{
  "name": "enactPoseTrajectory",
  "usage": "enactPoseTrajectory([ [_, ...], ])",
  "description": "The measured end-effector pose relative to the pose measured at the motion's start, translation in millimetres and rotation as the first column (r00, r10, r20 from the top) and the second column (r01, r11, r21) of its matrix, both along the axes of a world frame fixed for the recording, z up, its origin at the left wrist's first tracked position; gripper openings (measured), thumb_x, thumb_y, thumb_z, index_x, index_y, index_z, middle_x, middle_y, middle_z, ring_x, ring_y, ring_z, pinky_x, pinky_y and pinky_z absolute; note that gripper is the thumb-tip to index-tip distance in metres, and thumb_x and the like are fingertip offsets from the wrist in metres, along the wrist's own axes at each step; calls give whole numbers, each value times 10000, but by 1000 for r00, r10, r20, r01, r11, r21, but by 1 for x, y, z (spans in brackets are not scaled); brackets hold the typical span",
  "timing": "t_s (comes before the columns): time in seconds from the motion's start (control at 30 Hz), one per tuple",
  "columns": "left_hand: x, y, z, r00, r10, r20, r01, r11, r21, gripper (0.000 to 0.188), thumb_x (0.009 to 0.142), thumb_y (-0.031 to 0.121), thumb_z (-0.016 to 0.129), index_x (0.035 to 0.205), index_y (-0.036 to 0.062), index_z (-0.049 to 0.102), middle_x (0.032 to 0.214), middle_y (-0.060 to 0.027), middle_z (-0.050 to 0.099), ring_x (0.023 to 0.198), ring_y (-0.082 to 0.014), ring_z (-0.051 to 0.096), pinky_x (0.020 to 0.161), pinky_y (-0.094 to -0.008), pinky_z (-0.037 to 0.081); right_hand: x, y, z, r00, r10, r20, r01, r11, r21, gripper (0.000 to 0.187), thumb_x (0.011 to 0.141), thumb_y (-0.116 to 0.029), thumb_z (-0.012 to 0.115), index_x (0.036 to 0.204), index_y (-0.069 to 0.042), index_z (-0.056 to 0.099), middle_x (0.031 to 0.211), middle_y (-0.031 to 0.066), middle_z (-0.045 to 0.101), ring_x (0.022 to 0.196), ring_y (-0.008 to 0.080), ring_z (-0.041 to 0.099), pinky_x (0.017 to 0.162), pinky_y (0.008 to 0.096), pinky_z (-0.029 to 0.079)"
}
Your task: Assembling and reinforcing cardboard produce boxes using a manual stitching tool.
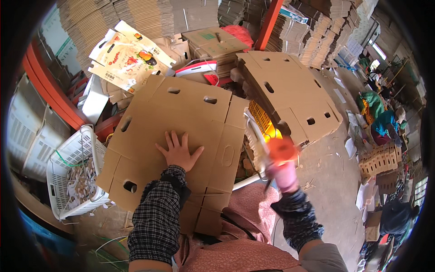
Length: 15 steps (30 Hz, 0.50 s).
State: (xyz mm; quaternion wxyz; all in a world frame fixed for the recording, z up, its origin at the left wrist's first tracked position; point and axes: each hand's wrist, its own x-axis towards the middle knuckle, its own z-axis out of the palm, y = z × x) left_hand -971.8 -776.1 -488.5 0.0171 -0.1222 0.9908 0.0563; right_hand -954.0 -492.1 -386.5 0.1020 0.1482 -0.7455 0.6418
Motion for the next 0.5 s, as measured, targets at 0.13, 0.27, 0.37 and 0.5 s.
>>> enactPoseTrajectory([
  [0.13,-1,0,-5,998,-20,-54,21,999,26,846,824,765,361,1474,237,241,1526,-201,154,1425,-399,64,1031,-738,17,-15,-20,55,993,116,-13,-107,860,-498,138,825,-95,648,787,-68,519,542,6,476,421,107,447,403,259,368],
  [0.27,-2,-1,-10,1000,-5,-25,5,1000,1,841,830,758,359,1484,248,220,1537,-199,130,1425,-402,60,1031,-736,18,-43,-54,-7,999,14,52,-9,995,-100,192,772,-111,730,860,-46,572,737,-18,553,642,114,525,593,276,443],
  [0.37,-2,-2,-10,997,-10,-80,9,1000,-7,842,832,750,369,1488,245,212,1542,-199,115,1426,-403,57,1025,-742,15,-57,-57,-55,999,-46,29,44,997,56,239,732,-84,735,899,-32,571,747,-18,549,692,122,537,650,301,457],
  [0.5,-2,-1,-8,998,-32,-52,32,999,5,846,828,748,379,1486,240,218,1541,-199,119,1425,-407,57,1018,-749,30,-55,-43,19,997,56,54,-53,997,-62,172,776,-111,675,883,-53,554,715,0,536,649,127,522,581,285,437],
])
